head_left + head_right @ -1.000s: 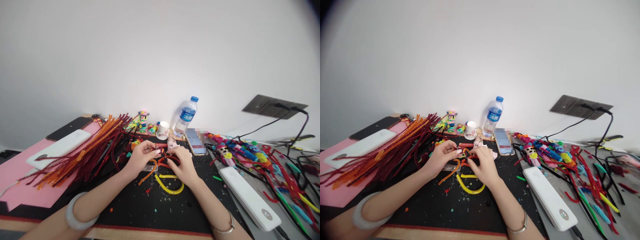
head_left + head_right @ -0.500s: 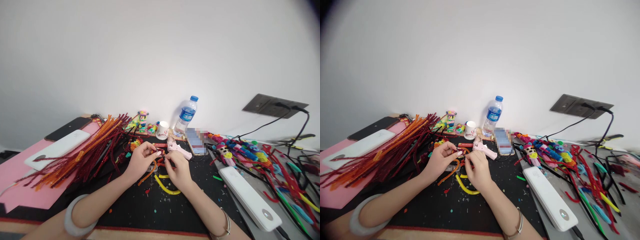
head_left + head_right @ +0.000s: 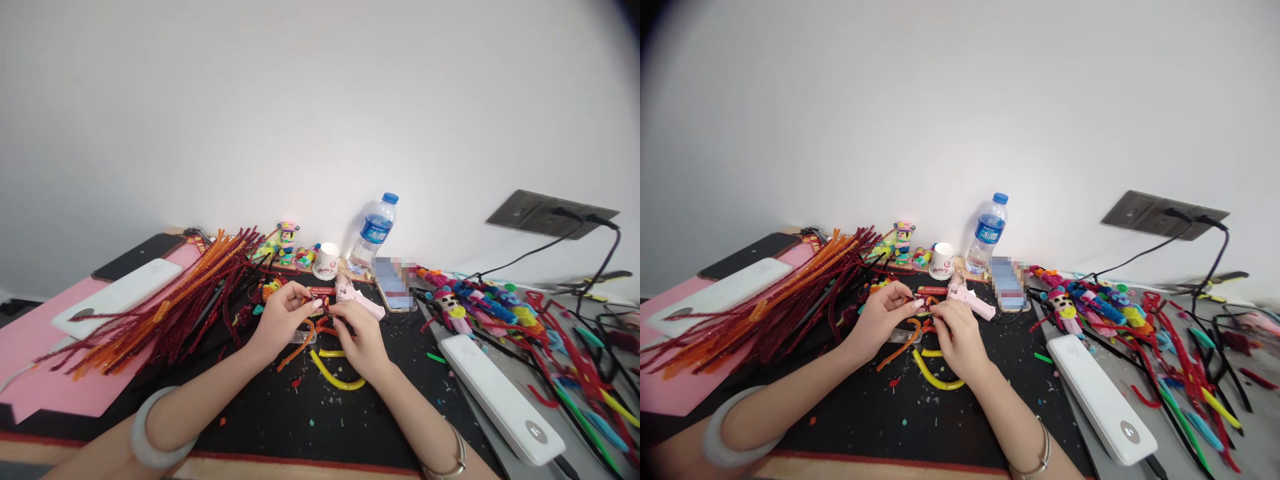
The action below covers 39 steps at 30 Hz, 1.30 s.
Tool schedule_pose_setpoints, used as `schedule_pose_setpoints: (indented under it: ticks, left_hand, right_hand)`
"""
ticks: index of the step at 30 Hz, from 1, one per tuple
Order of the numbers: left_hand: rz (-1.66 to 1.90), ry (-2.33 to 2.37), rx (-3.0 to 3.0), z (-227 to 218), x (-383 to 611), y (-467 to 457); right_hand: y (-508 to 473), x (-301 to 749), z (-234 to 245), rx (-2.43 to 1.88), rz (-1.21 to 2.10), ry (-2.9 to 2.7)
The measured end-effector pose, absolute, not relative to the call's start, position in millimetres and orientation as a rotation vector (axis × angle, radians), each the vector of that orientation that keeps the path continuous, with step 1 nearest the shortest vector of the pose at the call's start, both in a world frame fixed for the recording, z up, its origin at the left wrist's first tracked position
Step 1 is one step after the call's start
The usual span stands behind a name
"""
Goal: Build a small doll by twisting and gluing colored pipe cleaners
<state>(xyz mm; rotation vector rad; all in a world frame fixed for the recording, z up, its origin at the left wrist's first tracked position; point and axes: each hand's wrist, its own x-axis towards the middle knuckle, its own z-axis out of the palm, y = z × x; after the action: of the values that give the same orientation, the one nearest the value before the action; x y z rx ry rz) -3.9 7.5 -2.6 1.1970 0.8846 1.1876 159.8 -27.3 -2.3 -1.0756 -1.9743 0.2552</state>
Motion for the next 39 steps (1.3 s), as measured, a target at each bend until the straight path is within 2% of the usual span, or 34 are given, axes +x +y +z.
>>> schedule_pose_setpoints:
  ticks: [11, 24, 39]
  left_hand:
    - [1.039, 0.728, 0.979, -3, -4, 7]
    - [0.96, 0.686, 0.975, -4, -4, 6]
    - [0.999, 0.711, 1.025, -6, -3, 4]
  right_hand:
    - [-29, 162, 0, -1.113, 0.449, -1.847]
    - [-28, 170, 4, -1.131, 0.339, -2.111]
    - [-29, 169, 3, -1.086, 0.347, -2.09]
